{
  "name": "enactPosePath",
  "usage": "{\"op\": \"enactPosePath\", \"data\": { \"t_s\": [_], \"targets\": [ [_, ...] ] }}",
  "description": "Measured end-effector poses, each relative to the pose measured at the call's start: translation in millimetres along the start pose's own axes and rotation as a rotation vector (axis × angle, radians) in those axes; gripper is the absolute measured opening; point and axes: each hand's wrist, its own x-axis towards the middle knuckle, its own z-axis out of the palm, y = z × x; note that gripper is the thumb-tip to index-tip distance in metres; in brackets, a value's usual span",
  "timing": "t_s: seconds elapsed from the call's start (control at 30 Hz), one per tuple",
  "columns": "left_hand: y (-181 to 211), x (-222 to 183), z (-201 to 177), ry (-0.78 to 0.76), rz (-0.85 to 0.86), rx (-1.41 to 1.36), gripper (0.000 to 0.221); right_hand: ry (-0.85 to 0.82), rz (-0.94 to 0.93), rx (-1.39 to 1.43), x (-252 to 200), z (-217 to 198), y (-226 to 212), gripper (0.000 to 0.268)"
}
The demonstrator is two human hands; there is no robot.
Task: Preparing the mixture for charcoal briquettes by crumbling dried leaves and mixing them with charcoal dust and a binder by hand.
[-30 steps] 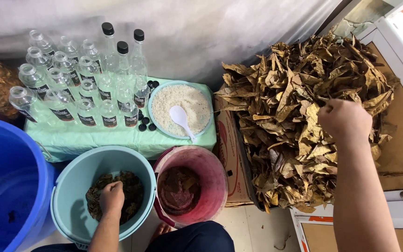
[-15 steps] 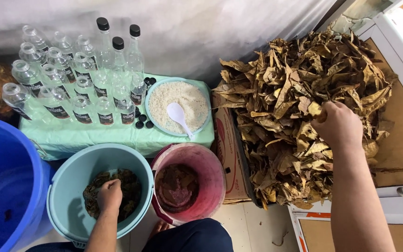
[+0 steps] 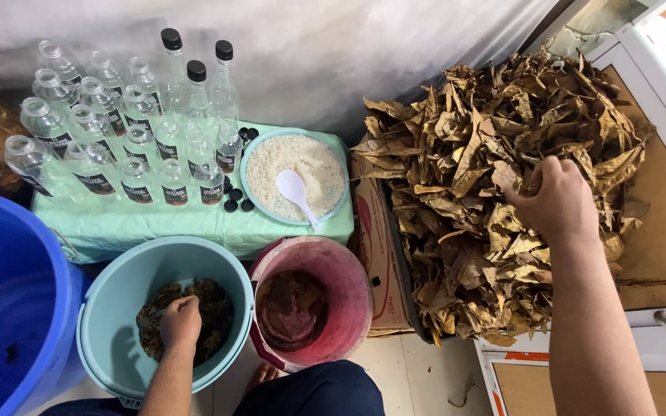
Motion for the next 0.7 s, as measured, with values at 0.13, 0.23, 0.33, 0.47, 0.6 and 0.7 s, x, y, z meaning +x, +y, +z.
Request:
{"op": "enactPosePath", "data": {
  "t_s": [0.13, 0.23, 0.33, 0.47, 0.6, 0.7],
  "targets": [
    [13, -12, -5, -0.018, -0.032, -0.018, 0.037, 0.04, -0.031, 0.025, 7, 9, 12, 0.046],
    [10, -10, -4, 0.004, -0.005, -0.013, 0.037, 0.182, -0.101, 0.025, 1, 4, 6, 0.013],
    [10, -11, -3, -0.005, -0.024, -0.015, 0.036, 0.204, -0.114, 0.136, -5, -10, -9, 0.039],
    [1, -1, 2, 0.018, 0.014, -0.018, 0.034, 0.201, -0.121, 0.139, -4, -3, -8, 0.034],
    [11, -12, -2, 0.004, -0.003, -0.063, 0.035, 0.088, -0.077, 0.081, 1, -5, -34, 0.015],
    [14, -18, -6, -0.107, 0.031, -0.107, 0.046, 0.181, -0.121, 0.044, -2, 21, -73, 0.047]
  ]
}}
